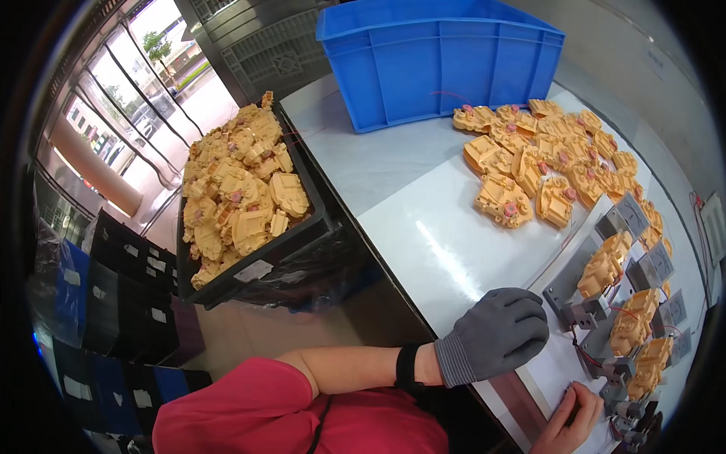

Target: The person assembles yellow plastic electrical components onto a white testing board using a screwdriver. They pick up components from a black bin, place them into metal clamps on the board, and tighten them with a screwdriver. The person also uses a handheld black device to test the components while they are mounted on the board.

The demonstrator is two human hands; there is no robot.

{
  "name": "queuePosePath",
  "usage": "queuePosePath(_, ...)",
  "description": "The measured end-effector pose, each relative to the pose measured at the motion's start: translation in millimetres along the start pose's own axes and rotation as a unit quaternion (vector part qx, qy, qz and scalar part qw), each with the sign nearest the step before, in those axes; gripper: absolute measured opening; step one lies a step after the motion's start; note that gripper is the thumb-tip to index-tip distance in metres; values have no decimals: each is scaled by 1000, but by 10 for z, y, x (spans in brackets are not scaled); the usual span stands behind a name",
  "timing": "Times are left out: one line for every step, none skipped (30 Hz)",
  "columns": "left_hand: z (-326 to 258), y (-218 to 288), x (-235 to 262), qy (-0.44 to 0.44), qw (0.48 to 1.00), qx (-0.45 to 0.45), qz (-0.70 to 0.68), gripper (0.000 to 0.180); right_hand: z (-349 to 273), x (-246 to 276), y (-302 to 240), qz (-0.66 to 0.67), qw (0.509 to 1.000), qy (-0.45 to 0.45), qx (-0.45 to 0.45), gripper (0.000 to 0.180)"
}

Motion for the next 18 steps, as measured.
queuePosePath(-1,10,8,3,1000,-2,0,14,-14,-34,52,-52,998,-26,13,48)
queuePosePath(-4,19,20,7,1000,-3,0,14,-44,-77,102,-104,993,-52,25,68)
queuePosePath(-21,9,39,1,1000,-2,12,14,-32,-58,-26,-40,999,-17,20,47)
queuePosePath(-35,25,44,0,1000,1,21,13,6,23,-276,19,1000,17,15,27)
queuePosePath(-36,37,39,-2,1000,2,21,13,21,120,-415,72,996,53,7,11)
queuePosePath(-35,38,37,-2,1000,1,18,13,23,139,-439,68,996,58,11,11)
queuePosePath(-36,39,33,-4,1000,1,15,13,14,150,-455,65,996,63,13,11)
queuePosePath(-36,38,29,-7,1000,1,11,13,6,156,-468,62,996,67,13,11)
queuePosePath(-27,53,16,-3,1000,-4,8,13,-10,168,-440,66,995,70,4,10)
queuePosePath(-5,55,15,-2,1000,-9,4,14,-12,161,-407,69,995,72,-9,8)
queuePosePath(25,43,16,-3,1000,-14,-3,14,-3,143,-384,70,994,76,-25,7)
queuePosePath(8,42,-29,1,1000,-14,-3,15,-6,173,-432,65,994,89,-28,6)
queuePosePath(1,-4,8,2,1000,-19,11,17,50,132,-503,77,993,85,-19,4)
queuePosePath(-19,-32,21,1,999,-36,18,18,84,118,-549,71,993,91,-19,5)
queuePosePath(25,-46,-14,-7,999,-27,27,18,124,135,-552,72,993,94,-20,5)
queuePosePath(20,-46,-1,-9,999,-30,11,18,120,145,-586,52,993,108,6,5)
queuePosePath(46,22,46,-16,999,-31,14,19,120,180,-586,67,992,107,-4,6)
queuePosePath(63,57,61,-20,999,-22,18,20,125,226,-595,68,992,108,7,8)
Point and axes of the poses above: each hand's wrist, its own z-axis towards the middle knuckle, its own x-axis out of the back of the hand, y = z × x, the point moved 8 cm from there along z, towards the middle knuckle, and after that the axes turned 3 degrees about -x, right-handed, at the moved point
